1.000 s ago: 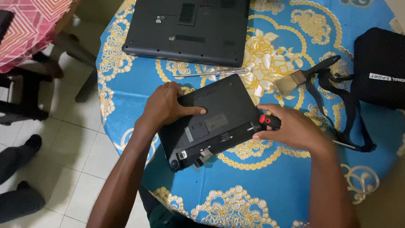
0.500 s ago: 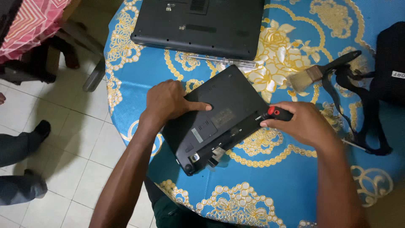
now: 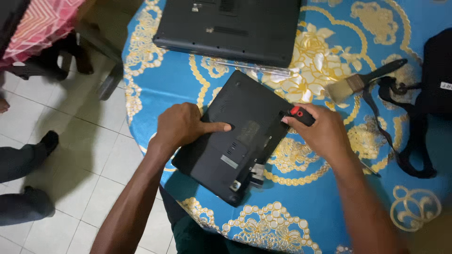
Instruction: The person uses a screwdriver to remove screws from the back panel of a laptop, then pries open the casing to reveal the internal components.
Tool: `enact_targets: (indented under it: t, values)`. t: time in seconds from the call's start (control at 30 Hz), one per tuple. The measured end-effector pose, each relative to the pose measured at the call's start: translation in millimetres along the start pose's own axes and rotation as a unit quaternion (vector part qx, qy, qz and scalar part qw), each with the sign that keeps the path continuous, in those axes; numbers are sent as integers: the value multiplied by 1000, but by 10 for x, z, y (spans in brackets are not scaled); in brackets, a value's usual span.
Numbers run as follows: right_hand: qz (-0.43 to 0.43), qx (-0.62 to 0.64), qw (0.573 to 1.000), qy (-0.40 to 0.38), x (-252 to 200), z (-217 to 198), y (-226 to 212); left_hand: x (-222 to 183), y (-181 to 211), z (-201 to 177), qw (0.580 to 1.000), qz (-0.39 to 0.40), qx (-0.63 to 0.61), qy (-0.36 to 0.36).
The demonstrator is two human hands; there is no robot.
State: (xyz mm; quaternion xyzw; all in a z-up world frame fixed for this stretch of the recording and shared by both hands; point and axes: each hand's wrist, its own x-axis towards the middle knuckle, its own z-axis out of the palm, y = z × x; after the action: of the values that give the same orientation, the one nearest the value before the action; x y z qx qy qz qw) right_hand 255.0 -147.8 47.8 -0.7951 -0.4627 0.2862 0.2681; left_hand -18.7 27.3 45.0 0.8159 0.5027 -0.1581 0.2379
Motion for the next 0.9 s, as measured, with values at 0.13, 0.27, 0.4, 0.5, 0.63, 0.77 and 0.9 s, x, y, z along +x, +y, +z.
enact_targets:
  t: [0.13,0.27,0.4,0.5,0.63,0.77,0.9]
  values:
    - [-22,-25,999,29,218,142,39,5,-185,117,998,16,-61,19]
    - [-41,-63,995,72,402,255,28,-18,-300,215,988,19,-149,22]
    - [-82,-71,991,76,481,299,-76,-168,-360,194,947,20,-320,-15]
    - [-86,-25,995,54,398,258,-241,-291,-354,191,901,19,-433,-10]
    - [-69,-57,995,53,335,356,-227,-329,-337,288,848,-7,-530,-27]
    - [-112,-36,992,47,341,432,-145,-501,-289,230,837,5,-541,-79]
    - [-136,-34,989,43,378,460,-107,-584,-246,212,842,25,-530,-96]
